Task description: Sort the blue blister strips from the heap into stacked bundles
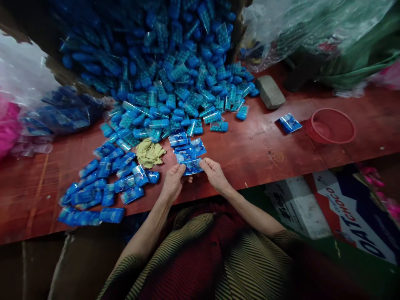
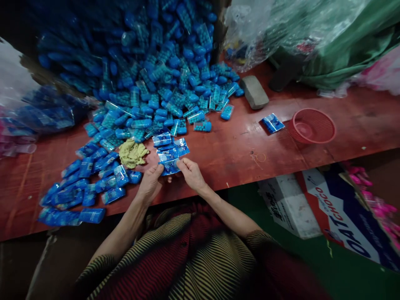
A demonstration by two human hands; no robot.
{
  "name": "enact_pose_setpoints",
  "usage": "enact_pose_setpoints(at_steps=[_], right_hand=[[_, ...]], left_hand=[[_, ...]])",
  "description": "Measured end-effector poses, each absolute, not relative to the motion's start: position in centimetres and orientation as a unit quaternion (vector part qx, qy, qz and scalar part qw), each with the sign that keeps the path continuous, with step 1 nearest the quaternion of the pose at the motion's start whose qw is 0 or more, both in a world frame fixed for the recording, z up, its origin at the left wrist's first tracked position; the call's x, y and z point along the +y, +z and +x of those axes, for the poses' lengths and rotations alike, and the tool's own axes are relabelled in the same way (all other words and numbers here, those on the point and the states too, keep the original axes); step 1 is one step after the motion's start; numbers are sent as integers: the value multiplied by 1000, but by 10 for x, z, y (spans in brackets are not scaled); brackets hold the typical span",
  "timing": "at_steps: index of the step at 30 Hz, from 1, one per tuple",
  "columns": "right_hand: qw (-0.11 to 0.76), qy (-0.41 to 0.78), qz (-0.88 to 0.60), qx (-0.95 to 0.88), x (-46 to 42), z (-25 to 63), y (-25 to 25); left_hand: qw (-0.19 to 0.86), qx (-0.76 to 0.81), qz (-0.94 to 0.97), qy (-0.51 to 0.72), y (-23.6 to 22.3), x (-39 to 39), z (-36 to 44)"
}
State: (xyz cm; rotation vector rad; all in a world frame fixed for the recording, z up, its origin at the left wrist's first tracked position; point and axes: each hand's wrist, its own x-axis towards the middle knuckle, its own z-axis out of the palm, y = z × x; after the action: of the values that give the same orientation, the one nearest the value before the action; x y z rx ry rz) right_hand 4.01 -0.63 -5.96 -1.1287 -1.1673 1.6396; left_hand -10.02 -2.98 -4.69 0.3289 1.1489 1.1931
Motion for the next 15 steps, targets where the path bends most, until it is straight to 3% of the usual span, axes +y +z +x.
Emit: enact_pose_setpoints(at_steps=[5,15], right_hand=[[405,693,-439,-404,2,46,-59],[304,781,-355,-414,10,44,-47]], left_hand=[[626,532,209,531,-52,-32,-107],[655,515,271,482,-63,-33,-114]])
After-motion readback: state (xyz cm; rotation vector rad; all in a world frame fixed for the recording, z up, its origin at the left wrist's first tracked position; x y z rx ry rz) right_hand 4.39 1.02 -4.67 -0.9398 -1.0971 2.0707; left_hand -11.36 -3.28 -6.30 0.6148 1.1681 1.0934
